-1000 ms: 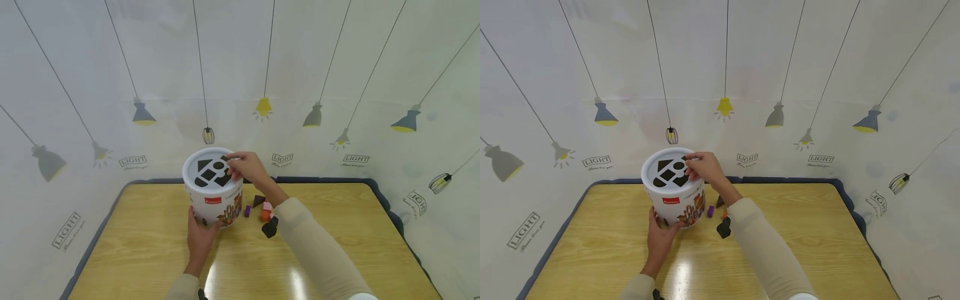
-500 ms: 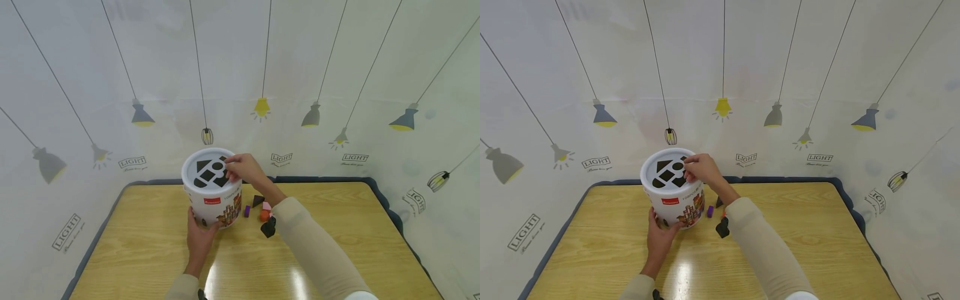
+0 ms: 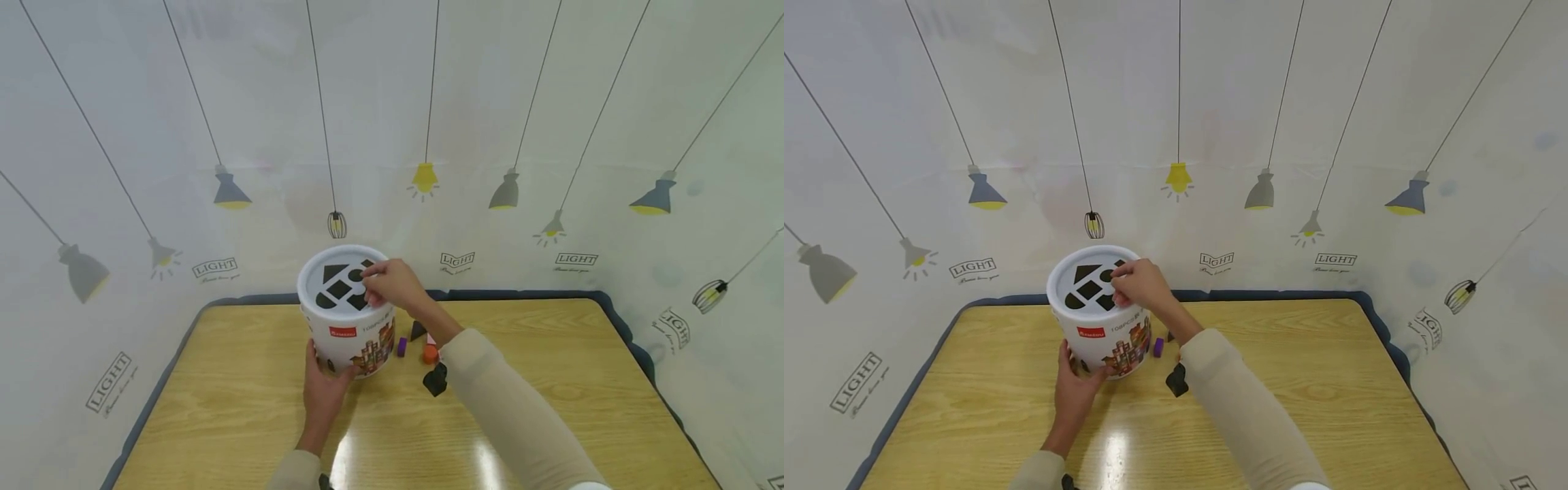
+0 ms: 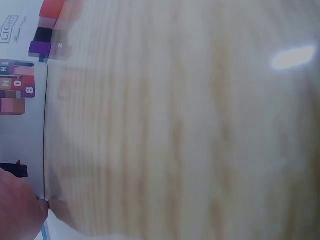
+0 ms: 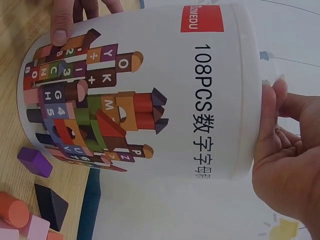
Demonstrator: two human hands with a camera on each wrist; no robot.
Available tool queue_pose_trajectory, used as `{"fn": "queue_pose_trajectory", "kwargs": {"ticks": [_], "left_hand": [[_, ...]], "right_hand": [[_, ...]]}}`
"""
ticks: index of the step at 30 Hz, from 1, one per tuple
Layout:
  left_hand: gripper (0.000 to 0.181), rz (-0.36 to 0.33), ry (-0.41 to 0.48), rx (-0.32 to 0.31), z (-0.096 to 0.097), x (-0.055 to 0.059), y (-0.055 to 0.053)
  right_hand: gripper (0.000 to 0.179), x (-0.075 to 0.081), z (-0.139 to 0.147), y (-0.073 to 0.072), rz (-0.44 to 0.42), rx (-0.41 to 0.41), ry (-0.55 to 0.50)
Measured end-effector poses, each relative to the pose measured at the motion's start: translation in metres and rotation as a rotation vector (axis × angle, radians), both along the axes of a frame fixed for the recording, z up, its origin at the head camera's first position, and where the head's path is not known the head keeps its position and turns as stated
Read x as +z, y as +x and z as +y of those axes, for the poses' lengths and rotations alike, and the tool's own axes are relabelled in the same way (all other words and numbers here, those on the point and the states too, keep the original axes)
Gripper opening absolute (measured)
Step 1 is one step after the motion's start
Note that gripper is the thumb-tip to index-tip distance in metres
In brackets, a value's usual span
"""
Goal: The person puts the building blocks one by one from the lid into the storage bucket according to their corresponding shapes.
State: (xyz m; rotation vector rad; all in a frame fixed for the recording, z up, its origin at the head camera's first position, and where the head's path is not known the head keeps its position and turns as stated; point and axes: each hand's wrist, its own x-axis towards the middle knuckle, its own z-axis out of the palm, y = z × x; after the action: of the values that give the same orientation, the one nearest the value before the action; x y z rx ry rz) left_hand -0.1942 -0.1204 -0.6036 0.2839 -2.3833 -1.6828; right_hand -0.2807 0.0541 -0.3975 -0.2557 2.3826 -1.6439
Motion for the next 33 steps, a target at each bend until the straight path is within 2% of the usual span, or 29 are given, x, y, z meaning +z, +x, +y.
{"fn": "queue_pose_trajectory", "kwargs": {"ticks": [12, 21, 28, 33], "left_hand": [[0.114, -0.045, 0.002, -0.062, -0.003, 0.006, 0.000], [0.113, -0.023, 0.036, -0.084, -0.002, 0.006, 0.000], [0.117, 0.036, 0.139, -0.107, 0.003, 0.004, -0.003], [0.116, 0.165, 0.244, -0.128, 0.010, 0.000, -0.007]], "right_hand": [[0.027, 0.001, -0.005, 0.010, -0.004, -0.056, -0.003], [0.028, 0.000, -0.005, 0.014, -0.030, -0.061, -0.024], [0.023, -0.001, -0.005, 0.014, -0.040, -0.080, -0.026], [0.022, -0.001, -0.006, 0.015, -0.043, -0.082, -0.021]]}}
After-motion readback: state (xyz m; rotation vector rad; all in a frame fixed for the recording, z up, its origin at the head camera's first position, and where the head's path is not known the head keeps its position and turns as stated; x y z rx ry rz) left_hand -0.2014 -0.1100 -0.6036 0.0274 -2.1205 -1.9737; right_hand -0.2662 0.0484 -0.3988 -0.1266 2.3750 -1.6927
